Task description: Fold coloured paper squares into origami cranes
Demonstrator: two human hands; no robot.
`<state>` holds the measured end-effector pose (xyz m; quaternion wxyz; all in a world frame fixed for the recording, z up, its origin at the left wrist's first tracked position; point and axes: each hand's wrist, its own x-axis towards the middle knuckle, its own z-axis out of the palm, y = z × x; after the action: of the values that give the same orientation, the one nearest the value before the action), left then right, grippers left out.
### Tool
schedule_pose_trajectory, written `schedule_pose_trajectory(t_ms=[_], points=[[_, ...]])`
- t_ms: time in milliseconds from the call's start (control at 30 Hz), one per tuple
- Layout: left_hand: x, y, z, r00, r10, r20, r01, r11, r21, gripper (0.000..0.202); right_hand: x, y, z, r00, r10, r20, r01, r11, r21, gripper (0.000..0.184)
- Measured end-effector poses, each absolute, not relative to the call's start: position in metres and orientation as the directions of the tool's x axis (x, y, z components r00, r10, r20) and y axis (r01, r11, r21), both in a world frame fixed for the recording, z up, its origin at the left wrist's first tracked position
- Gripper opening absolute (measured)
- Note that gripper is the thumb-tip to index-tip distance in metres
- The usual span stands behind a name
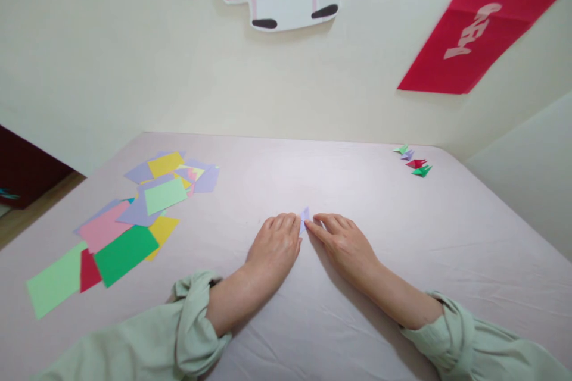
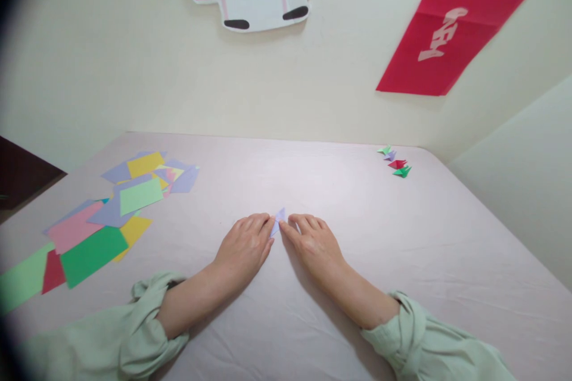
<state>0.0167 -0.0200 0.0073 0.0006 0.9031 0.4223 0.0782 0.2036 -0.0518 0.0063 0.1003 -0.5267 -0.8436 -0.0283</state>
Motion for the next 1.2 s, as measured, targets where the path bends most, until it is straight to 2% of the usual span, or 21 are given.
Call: schedule_pose_trajectory(t_ms=[167,233,300,400,467,500,567,633,700,833,967,1033,1100,1200], points=[[0.016,-0.021,0.009,0.621,0.773,0.133,0.768,-0.634,0.097,0.037,0.206,-0.055,0.012,-0.381,0.909,0.17,0.9,0.407,-0.158,0.038],[0.015,-0.02,0.009,0.614,0.776,0.144,0.768,-0.629,0.122,0.037,0.208,-0.053,0.012,-0.334,0.928,0.168,0.885,0.37,-0.284,0.035],[0.013,-0.018,0.008,0.606,0.779,0.162,0.761,-0.627,0.167,0.036,0.211,-0.048,0.013,-0.25,0.953,0.17,0.833,0.302,-0.465,0.034],[0.012,-0.014,0.007,0.596,0.782,0.184,0.75,-0.623,0.221,0.033,0.212,-0.036,0.018,-0.088,0.99,0.111,0.627,0.142,-0.766,0.036],[0.012,-0.011,0.007,0.59,0.784,0.192,0.748,-0.621,0.237,0.031,0.209,-0.028,0.024,-0.01,0.999,-0.036,0.384,-0.029,-0.923,0.036],[0.012,-0.01,0.007,0.588,0.785,0.195,0.747,-0.62,0.242,0.029,0.206,-0.023,0.028,0.012,0.993,-0.114,0.251,-0.113,-0.961,0.036],[0.013,-0.009,0.007,0.584,0.786,0.202,0.747,-0.618,0.245,0.025,0.197,-0.016,0.037,0.03,0.972,-0.234,0.048,-0.235,-0.971,0.037],[0.013,-0.008,0.007,0.579,0.787,0.211,0.749,-0.616,0.244,0.02,0.189,-0.011,0.044,0.001,0.95,-0.311,-0.055,-0.31,-0.949,0.036],[0.013,-0.008,0.007,0.577,0.787,0.218,0.749,-0.616,0.244,0.017,0.185,-0.008,0.047,-0.014,0.945,-0.327,-0.066,-0.327,-0.943,0.035],[0.014,-0.006,0.007,0.578,0.784,0.227,0.742,-0.62,0.256,0.014,0.185,-0.005,0.045,-0.024,0.962,-0.271,-0.032,-0.272,-0.962,0.031],[0.014,-0.002,0.007,0.557,0.793,0.246,0.736,-0.609,0.296,0.013,0.186,-0.005,0.042,-0.028,0.971,-0.239,-0.095,-0.241,-0.966,0.028],[0.014,0.002,0.007,0.535,0.804,0.259,0.717,-0.594,0.364,0.013,0.185,-0.005,0.042,-0.044,0.977,-0.206,-0.136,-0.21,-0.968,0.026],[0.013,0.007,0.006,0.483,0.835,0.263,0.67,-0.546,0.503,0.021,0.184,-0.005,0.041,-0.038,0.99,-0.134,-0.123,-0.138,-0.983,0.024],[0.011,0.015,0.004,0.374,0.902,0.214,0.533,-0.398,0.747,0.028,0.184,-0.005,0.037,0.028,0.998,0.05,0.115,0.046,-0.992,0.02]])
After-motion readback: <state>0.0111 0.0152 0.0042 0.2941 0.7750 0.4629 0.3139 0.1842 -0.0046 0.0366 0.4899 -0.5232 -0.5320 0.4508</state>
